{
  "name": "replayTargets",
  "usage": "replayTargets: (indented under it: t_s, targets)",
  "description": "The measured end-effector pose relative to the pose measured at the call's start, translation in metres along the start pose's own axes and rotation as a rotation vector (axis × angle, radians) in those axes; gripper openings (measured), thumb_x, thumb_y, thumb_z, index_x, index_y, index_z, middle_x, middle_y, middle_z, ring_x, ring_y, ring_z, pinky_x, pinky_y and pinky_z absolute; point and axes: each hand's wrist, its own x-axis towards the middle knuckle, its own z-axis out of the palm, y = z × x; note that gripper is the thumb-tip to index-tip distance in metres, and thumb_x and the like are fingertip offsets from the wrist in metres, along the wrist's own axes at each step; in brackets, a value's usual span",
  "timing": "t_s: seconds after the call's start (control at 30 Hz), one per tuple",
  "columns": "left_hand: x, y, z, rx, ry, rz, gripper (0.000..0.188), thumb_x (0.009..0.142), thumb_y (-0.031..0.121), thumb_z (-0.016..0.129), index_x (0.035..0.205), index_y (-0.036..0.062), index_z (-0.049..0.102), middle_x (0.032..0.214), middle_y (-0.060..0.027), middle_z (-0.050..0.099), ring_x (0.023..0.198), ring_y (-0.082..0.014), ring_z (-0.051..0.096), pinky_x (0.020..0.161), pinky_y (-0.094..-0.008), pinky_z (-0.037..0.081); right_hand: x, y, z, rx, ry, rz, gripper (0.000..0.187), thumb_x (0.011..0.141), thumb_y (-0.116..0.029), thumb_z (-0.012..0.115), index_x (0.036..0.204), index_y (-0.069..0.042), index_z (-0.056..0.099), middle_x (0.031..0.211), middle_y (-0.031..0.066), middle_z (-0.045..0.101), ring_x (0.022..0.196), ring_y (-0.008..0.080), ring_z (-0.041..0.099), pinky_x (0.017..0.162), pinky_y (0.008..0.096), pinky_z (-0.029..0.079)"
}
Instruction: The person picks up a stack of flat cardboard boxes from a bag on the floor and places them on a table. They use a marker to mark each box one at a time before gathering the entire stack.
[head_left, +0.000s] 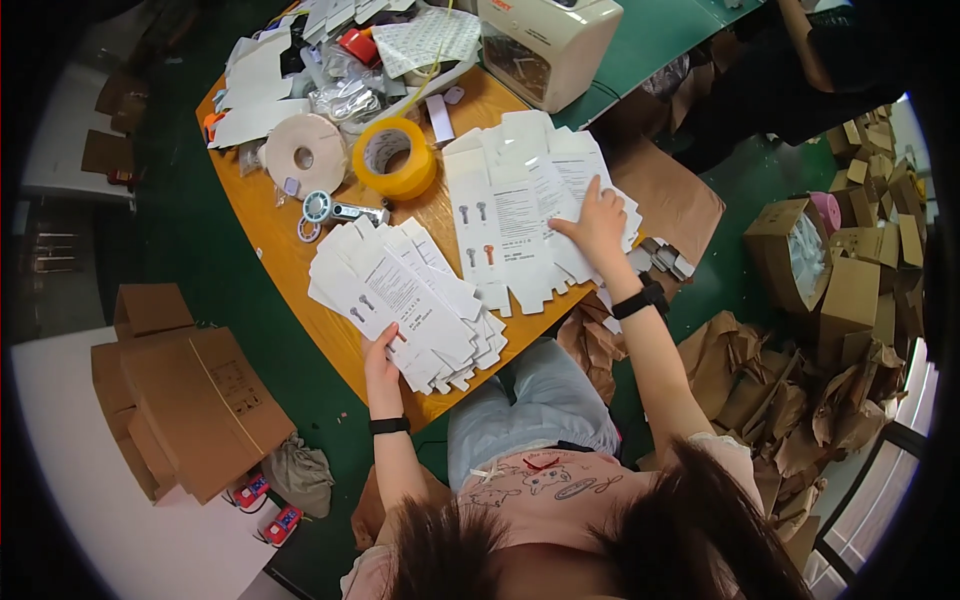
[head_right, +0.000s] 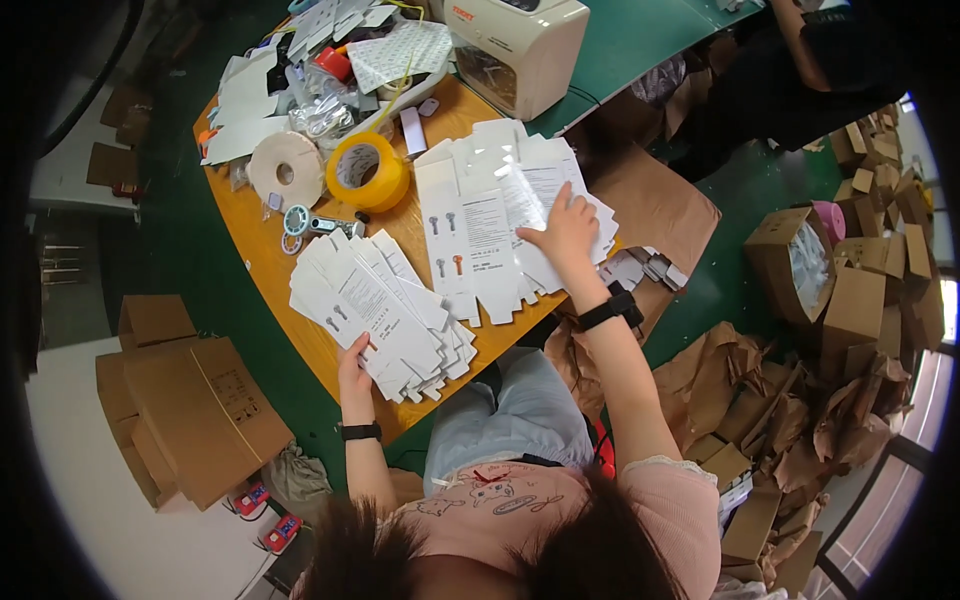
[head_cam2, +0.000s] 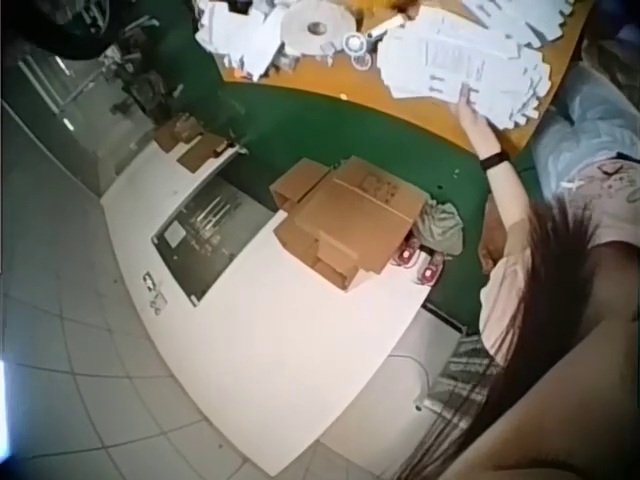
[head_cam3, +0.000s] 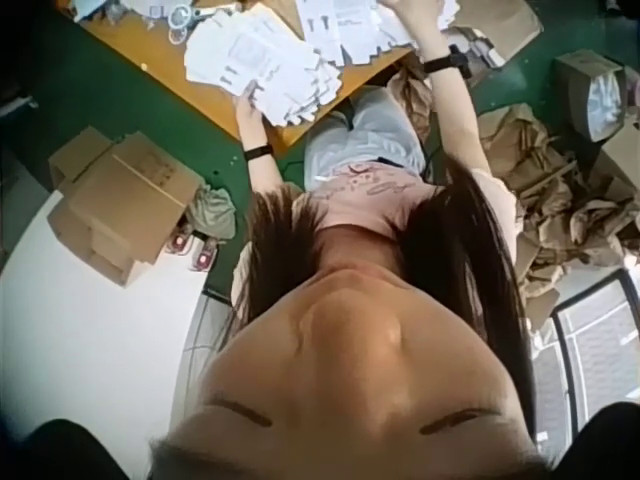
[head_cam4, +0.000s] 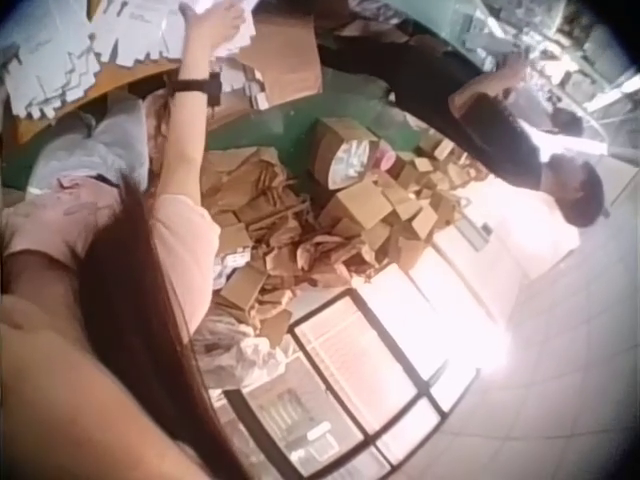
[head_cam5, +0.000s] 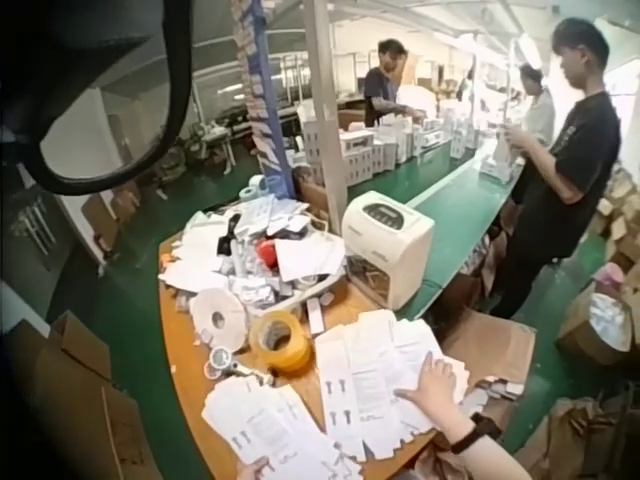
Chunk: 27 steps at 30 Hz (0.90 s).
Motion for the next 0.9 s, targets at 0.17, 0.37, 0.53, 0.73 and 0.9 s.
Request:
replayTargets:
  t_s: [0.17, 0.37, 0.53, 0.73, 0.9]
  targets:
    - [0.003, -0.003, 0.002, 0.011, -0.005, -0.039, 0.049, 0.073, -0.005, 0.056, 0.119, -0.0012, 0.039, 0.113, -0.0132, 0.051, 0.102, -0.0256, 0.050, 0.085, -0.0360, 0.044, 0.004, -0.015, 0.001, -0.009, 0.033, 0.007, 0.086, 0.053, -0.035, 0.078, 0.117, 0.005, 0.037, 0.099, 0.0201, 0.048, 0.091, 0.0339, 0.046, 0.076, 0.0384, 0.041]
    - [0.006, -0.005, -0.009, -0.153, 0.015, -0.075, 0.050, 0.074, -0.006, 0.055, 0.120, -0.0003, 0.038, 0.113, -0.0147, 0.051, 0.103, -0.0271, 0.050, 0.087, -0.0367, 0.043, 0.025, 0.019, 0.011, 0.444, -0.246, 0.061, 0.068, 0.054, -0.027, 0.078, 0.104, 0.005, 0.045, 0.092, 0.0208, 0.054, 0.085, 0.0338, 0.053, 0.073, 0.0374, 0.044]
    - [0.011, -0.007, -0.010, -0.143, -0.034, -0.056, 0.050, 0.074, -0.005, 0.055, 0.121, -0.0001, 0.038, 0.114, -0.0143, 0.051, 0.103, -0.0271, 0.050, 0.087, -0.0369, 0.043, 0.031, 0.059, -0.001, 0.874, -0.217, 0.124, 0.048, 0.057, -0.012, 0.074, 0.094, 0.006, 0.049, 0.086, 0.0205, 0.059, 0.080, 0.0285, 0.059, 0.071, 0.0318, 0.046]
    - [0.007, -0.006, -0.023, -0.146, -0.085, -0.055, 0.048, 0.074, -0.002, 0.056, 0.120, -0.0014, 0.040, 0.113, -0.0139, 0.052, 0.102, -0.0268, 0.051, 0.088, -0.0375, 0.043, 0.013, 0.076, -0.077, 1.188, -0.018, 0.221, 0.035, 0.066, 0.004, 0.062, 0.099, 0.005, 0.050, 0.091, 0.0116, 0.060, 0.078, 0.0173, 0.059, 0.071, 0.0264, 0.048]
    - [-0.020, 0.013, -0.038, -0.082, -0.065, 0.027, 0.049, 0.072, -0.005, 0.056, 0.119, -0.0016, 0.040, 0.111, -0.0137, 0.053, 0.100, -0.0266, 0.052, 0.085, -0.0364, 0.044, -0.009, 0.093, -0.120, 1.365, 0.261, 0.225, 0.038, 0.069, 0.004, 0.061, 0.105, 0.004, 0.047, 0.098, 0.0122, 0.058, 0.086, 0.0182, 0.058, 0.078, 0.0283, 0.047]
